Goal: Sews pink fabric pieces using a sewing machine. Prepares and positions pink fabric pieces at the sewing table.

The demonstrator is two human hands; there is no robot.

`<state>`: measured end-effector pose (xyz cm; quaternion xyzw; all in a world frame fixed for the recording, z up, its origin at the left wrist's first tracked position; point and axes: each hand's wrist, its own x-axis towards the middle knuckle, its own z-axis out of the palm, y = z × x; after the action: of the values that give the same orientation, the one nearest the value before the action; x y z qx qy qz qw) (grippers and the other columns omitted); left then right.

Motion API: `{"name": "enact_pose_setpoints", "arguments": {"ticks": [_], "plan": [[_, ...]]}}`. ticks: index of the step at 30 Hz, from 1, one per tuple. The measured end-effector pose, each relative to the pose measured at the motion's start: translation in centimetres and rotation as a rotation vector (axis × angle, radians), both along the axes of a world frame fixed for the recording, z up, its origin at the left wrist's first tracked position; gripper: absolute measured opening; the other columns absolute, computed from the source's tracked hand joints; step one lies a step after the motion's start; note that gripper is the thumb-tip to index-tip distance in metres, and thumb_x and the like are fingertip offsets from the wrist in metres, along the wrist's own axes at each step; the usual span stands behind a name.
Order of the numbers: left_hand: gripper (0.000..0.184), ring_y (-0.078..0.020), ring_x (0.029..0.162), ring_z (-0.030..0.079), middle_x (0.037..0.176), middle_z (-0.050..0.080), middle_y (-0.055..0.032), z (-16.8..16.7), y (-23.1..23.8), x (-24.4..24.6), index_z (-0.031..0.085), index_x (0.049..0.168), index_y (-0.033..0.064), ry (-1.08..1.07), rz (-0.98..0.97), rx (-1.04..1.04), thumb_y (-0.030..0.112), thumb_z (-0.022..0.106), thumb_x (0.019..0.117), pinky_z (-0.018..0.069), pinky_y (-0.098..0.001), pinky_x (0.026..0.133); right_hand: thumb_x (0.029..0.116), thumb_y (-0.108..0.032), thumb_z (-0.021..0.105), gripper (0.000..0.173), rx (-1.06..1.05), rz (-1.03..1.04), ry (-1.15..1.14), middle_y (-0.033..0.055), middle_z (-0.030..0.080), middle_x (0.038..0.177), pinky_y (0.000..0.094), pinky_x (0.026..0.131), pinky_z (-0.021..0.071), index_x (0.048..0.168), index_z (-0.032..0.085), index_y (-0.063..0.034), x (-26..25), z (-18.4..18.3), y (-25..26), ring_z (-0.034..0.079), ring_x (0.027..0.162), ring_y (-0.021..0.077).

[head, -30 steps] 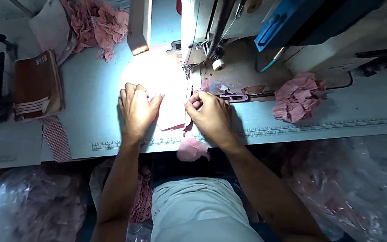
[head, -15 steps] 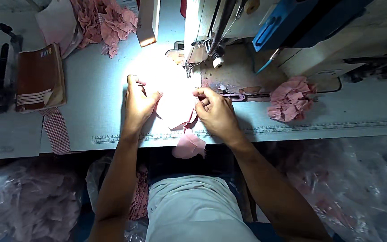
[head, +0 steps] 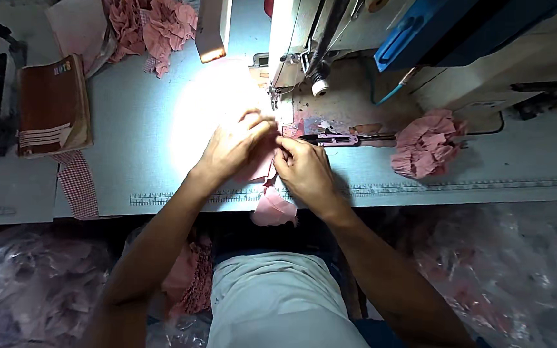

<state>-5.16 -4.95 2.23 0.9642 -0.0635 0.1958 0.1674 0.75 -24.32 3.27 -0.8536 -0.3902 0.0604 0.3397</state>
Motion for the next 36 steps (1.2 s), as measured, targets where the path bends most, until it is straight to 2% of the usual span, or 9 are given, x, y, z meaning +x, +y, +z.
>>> {"name": "enact_pose_setpoints", "arguments": {"ticks": [4,9,21,24,26,28,30,32,36], "plan": [[0.023,-0.0230,0.128,0.062,0.124,0.074,-0.0033,-2.1,1.7,0.3,0.077,0.113,0.0093,-0.003,-0.114,-0.268,0.012,0.059,0.1002,0.0462,-0.0422,0.111,0.0986,-0.016,0.064,0.033,0.056,-0.060,0.163,0.0041,0.064,0.072,0.0364,0.049,0.0485,0.131,0.065,-0.0099,0.6,0.2,-0.6,0.056,0.053,0.0163],[0.024,-0.0221,0.130,0.060,0.125,0.074,-0.0017,-2.0,1.4,0.2,0.078,0.114,0.0109,0.010,-0.077,-0.271,0.013,0.058,0.1004,0.0452,-0.0424,0.111,0.1002,-0.036,0.063,0.028,-0.070,-0.217,0.179,0.0016,0.069,0.075,0.0438,0.070,0.0500,0.099,0.073,-0.0099,3.4,1.0,1.8,0.065,0.070,0.0166],[0.026,-0.0209,0.126,0.062,0.126,0.073,-0.0003,-1.8,1.4,0.3,0.075,0.114,0.0121,0.015,-0.077,-0.070,0.017,0.053,0.1018,0.0466,-0.0406,0.108,0.0958,-0.028,0.062,0.020,-0.172,-0.242,0.150,0.0032,0.063,0.071,0.0441,0.068,0.0451,0.091,0.067,-0.0086,4.2,1.0,3.4,0.062,0.071,0.0195],[0.030,-0.0214,0.126,0.062,0.127,0.072,-0.0009,-1.5,1.6,0.3,0.072,0.123,0.0152,0.044,-0.091,-0.016,0.019,0.050,0.1031,0.0467,-0.0419,0.106,0.0963,-0.027,0.061,0.021,-0.220,-0.251,0.081,0.0065,0.064,0.071,0.0459,0.067,0.0482,0.093,0.067,-0.0069,3.4,1.0,3.4,0.065,0.072,0.0238],[0.035,-0.0225,0.126,0.061,0.128,0.070,-0.0014,-1.3,2.0,0.4,0.069,0.131,0.0187,0.078,-0.118,0.010,0.018,0.050,0.1016,0.0449,-0.0447,0.106,0.0970,-0.021,0.064,0.017,-0.154,-0.212,0.025,0.0113,0.062,0.071,0.0478,0.059,0.0481,0.098,0.064,-0.0046,2.4,0.9,2.5,0.063,0.067,0.0288],[0.035,-0.0220,0.128,0.058,0.131,0.069,0.0004,-1.5,2.3,0.5,0.072,0.128,0.0210,0.085,-0.143,0.003,0.019,0.049,0.1011,0.0419,-0.0455,0.108,0.0951,-0.018,0.067,0.017,-0.091,-0.139,-0.097,0.0124,0.061,0.081,0.0453,0.055,0.0491,0.105,0.061,-0.0064,2.0,0.4,1.3,0.063,0.068,0.0284],[0.035,-0.0254,0.134,0.054,0.134,0.068,0.0003,-1.4,2.7,0.5,0.073,0.127,0.0212,0.080,-0.172,0.009,0.020,0.049,0.1013,0.0392,-0.0476,0.111,0.0969,-0.016,0.066,0.024,-0.088,-0.016,-0.238,0.0146,0.061,0.117,0.0463,0.077,0.0544,0.119,0.066,-0.0070,2.4,0.1,0.8,0.063,0.099,0.0314],[0.035,-0.0286,0.142,0.048,0.139,0.066,0.0001,-1.5,3.0,0.5,0.073,0.127,0.0200,0.076,-0.198,0.000,0.021,0.049,0.1024,0.0356,-0.0502,0.117,0.0986,-0.014,0.063,0.020,-0.086,0.074,-0.349,0.0119,0.060,0.138,0.0492,0.090,0.0480,0.114,0.074,-0.0079,3.0,-0.7,0.7,0.055,0.119,0.0349],[0.036,-0.0235,0.137,0.054,0.137,0.068,0.0026,-1.8,3.3,0.7,0.073,0.128,0.0208,0.079,-0.213,0.001,0.023,0.047,0.1032,0.0363,-0.0479,0.115,0.1026,-0.019,0.056,0.024,-0.161,0.146,-0.490,0.0034,0.068,0.133,0.0504,0.086,0.0442,0.115,0.076,-0.0104,3.8,-1.0,0.6,0.060,0.116,0.0319]]}}
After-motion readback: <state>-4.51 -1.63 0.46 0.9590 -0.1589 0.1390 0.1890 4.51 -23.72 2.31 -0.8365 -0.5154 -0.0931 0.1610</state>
